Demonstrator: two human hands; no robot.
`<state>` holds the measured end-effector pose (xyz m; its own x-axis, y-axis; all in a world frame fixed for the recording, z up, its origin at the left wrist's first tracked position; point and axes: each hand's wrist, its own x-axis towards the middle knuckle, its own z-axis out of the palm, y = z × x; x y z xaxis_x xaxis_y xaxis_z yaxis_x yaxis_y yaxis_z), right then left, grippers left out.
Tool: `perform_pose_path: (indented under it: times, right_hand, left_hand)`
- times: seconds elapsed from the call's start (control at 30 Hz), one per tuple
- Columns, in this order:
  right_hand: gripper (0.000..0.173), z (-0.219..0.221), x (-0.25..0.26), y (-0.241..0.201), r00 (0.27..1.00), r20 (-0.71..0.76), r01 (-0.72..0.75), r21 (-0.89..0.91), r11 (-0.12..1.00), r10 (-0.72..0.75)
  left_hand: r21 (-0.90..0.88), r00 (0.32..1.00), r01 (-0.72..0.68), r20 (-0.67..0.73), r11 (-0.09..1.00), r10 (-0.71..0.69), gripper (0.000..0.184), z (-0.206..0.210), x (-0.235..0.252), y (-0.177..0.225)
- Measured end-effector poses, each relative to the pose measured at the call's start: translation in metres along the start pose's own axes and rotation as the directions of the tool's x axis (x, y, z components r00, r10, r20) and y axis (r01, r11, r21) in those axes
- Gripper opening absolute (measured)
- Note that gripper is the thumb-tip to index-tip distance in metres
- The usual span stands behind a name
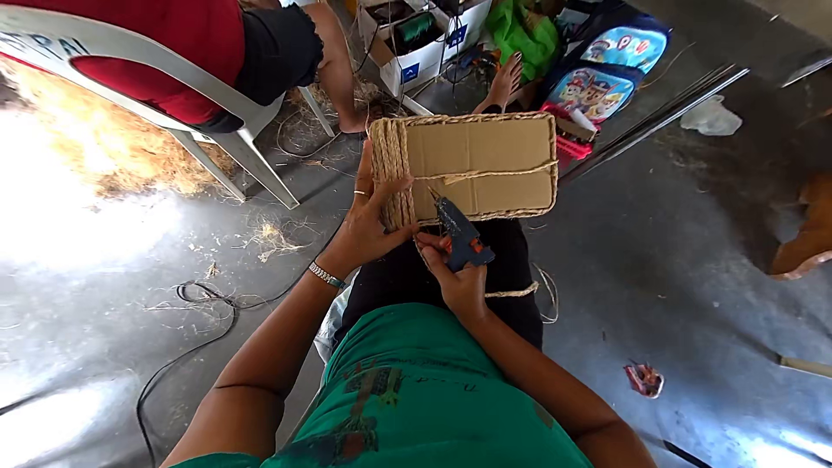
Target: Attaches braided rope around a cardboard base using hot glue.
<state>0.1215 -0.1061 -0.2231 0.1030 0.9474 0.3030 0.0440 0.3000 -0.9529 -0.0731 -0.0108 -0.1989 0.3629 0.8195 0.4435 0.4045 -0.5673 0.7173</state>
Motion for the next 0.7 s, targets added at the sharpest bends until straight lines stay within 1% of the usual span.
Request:
perform_pose_path:
  times: [0.07,0.1,0.17,0.3,0.4,0.47,0.53,0.63,0.7]
  right_hand:
    - [0.029,0.001,0.0,0.0,1.0,0.003,-0.014,0.013,1.0,0.014]
    - [0.029,0.001,0.0,0.0,1.0,0.0,-0.016,0.011,1.0,0.016]
    - [0.028,-0.002,0.002,0.0,1.0,-0.021,0.005,-0.008,1.0,-0.005]
    - [0.02,-0.013,0.017,-0.011,0.993,-0.052,0.102,-0.031,0.994,-0.103]
    - [0.023,-0.019,0.038,-0.027,0.99,-0.057,0.124,-0.041,0.991,-0.126]
    - [0.025,-0.021,0.053,-0.037,0.991,-0.031,0.128,-0.106,0.986,-0.132]
    - [0.027,-0.021,0.068,-0.044,0.99,-0.006,0.137,-0.203,0.97,-0.141]
    - [0.032,-0.017,0.092,-0.049,0.981,0.012,0.186,-0.333,0.924,-0.193]
    - [0.034,-0.014,0.11,-0.045,0.964,0.02,0.25,-0.393,0.885,-0.264]
  left_hand:
    - [0.0,1.0,0.023,-0.001,1.0,-0.023,0.071,0.0,0.0,0.002]
    - [0.001,0.998,0.059,0.012,0.998,-0.059,0.07,0.0,-0.001,0.007]
    - [0.002,0.996,0.083,0.038,0.997,-0.083,0.068,0.0,-0.002,0.011]
    - [-0.01,0.999,0.003,0.039,1.0,-0.003,0.066,0.003,-0.005,0.006]
    - [-0.03,0.998,-0.049,0.027,0.998,0.049,0.065,0.004,-0.009,0.006]
    - [-0.008,0.999,-0.026,0.022,1.0,0.026,0.065,0.006,-0.013,0.012]
    - [-0.011,0.999,-0.038,-0.008,0.999,0.038,0.064,0.01,-0.014,0.012]
    - [-0.021,0.999,-0.034,-0.035,0.999,0.034,0.063,0.014,-0.014,0.01]
    - [-0.022,0.999,-0.016,-0.037,1.0,0.016,0.063,0.015,-0.013,0.011]
